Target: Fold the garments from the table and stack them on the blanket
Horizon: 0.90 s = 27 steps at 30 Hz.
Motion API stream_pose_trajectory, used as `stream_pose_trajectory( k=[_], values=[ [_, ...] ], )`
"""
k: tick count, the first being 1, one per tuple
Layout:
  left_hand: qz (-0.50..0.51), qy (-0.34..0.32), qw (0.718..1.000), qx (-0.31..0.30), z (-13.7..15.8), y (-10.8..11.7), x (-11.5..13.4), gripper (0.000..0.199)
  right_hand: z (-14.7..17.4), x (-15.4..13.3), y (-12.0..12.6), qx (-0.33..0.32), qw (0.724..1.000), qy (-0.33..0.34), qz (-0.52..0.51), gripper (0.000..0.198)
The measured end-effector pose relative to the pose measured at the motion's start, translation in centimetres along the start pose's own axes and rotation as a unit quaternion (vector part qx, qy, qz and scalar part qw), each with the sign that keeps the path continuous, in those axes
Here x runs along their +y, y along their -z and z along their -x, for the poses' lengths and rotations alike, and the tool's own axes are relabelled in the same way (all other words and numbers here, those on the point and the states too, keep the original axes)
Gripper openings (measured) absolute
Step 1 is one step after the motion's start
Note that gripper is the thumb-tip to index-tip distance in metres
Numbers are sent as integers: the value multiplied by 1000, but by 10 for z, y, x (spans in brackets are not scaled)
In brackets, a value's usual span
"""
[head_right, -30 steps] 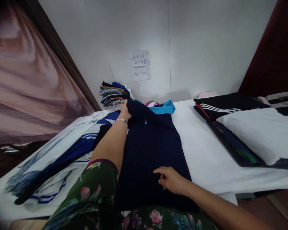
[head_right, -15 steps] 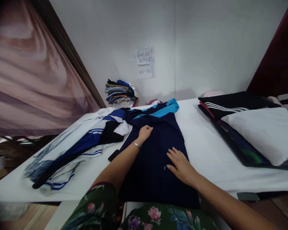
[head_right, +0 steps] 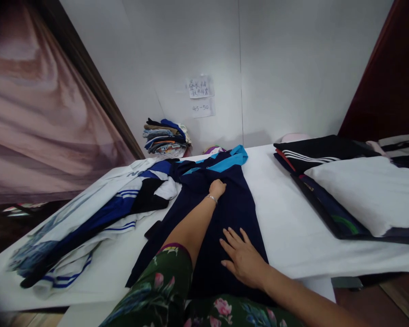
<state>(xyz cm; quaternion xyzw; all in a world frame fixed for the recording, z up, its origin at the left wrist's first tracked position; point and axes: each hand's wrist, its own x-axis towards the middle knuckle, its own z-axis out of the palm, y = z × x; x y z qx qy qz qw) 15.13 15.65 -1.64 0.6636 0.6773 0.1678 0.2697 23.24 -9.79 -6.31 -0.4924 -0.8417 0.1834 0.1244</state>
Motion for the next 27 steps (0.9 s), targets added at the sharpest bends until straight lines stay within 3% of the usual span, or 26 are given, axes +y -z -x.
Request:
stream_pose_trajectory(
  k=[5,10,13,17,20,23,27],
  values=[
    [35,31,998,33,-4,1,-18,22,-1,-1,1,-26,1000,1,-3,58],
    [119,77,990,27,-17,0,-28,13,-3,-4,20,-63,997,-4,-52,59],
    [206,112,972,26,-30,1,-30,21,-15,5,39,-11,998,-8,-61,56],
    [354,172,919,18,-43,1,-28,33,-53,33,66,115,991,-61,14,57],
    [468,199,861,25,-50,0,-23,36,-90,56,74,149,980,-119,63,63],
    [556,197,806,59,-58,5,-14,35,-118,75,63,120,978,-146,88,66],
    [636,141,750,115,-74,28,-6,34,-130,86,33,47,984,-138,102,67]
  ],
)
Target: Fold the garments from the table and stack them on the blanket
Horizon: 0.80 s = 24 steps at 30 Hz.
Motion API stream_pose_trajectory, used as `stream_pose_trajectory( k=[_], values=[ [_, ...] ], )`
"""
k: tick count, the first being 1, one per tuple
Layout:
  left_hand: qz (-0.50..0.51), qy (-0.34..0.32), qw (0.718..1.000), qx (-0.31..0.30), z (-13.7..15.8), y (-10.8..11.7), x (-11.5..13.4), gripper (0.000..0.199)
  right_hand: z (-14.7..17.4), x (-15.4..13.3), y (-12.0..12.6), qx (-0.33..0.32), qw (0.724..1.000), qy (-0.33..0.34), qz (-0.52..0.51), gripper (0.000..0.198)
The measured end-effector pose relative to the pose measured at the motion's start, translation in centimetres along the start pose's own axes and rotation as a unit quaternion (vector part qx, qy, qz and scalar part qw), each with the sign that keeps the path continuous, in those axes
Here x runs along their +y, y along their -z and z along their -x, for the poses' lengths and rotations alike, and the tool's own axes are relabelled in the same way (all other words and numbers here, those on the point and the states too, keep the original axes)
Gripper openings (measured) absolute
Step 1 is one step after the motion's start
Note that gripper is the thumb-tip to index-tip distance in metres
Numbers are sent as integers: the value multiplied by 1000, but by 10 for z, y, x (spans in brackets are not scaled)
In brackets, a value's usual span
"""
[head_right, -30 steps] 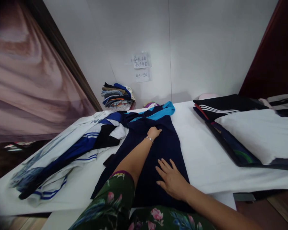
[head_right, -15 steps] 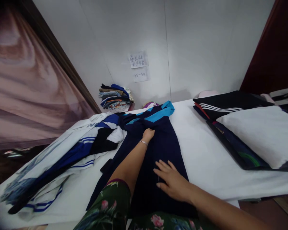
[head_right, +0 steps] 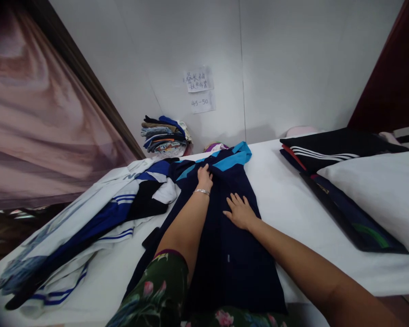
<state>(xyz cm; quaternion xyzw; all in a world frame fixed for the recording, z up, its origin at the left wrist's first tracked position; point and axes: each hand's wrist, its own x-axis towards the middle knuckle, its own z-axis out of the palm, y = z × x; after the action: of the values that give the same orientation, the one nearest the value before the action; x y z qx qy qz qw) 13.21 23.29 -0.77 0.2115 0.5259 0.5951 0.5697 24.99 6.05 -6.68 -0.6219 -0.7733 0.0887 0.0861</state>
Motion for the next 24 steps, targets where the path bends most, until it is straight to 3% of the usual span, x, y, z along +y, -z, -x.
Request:
stream_pose_trajectory(
  k=[5,8,10,14,16,18,21,24],
  values=[
    [70,-1,997,21,-13,23,15,28,3,1,-14,7,1000,3,-7,69],
    [91,41,995,9,-15,48,10,19,0,5,-5,5,999,14,-36,66],
    [102,58,993,-19,-15,58,8,20,-5,11,4,38,997,30,-53,61],
    [117,39,989,-76,-16,51,22,22,-20,26,19,137,989,13,-59,56],
    [124,14,987,-105,-20,38,36,24,-27,29,18,136,989,4,-51,56],
    [89,-41,987,-124,-26,28,48,30,-31,28,10,96,995,7,-35,56],
    [-56,-113,988,-92,-38,31,58,30,-33,25,-5,39,999,8,-3,55],
    [-150,-90,983,-49,-46,51,50,17,-33,24,-14,34,999,7,11,55]
  ],
)
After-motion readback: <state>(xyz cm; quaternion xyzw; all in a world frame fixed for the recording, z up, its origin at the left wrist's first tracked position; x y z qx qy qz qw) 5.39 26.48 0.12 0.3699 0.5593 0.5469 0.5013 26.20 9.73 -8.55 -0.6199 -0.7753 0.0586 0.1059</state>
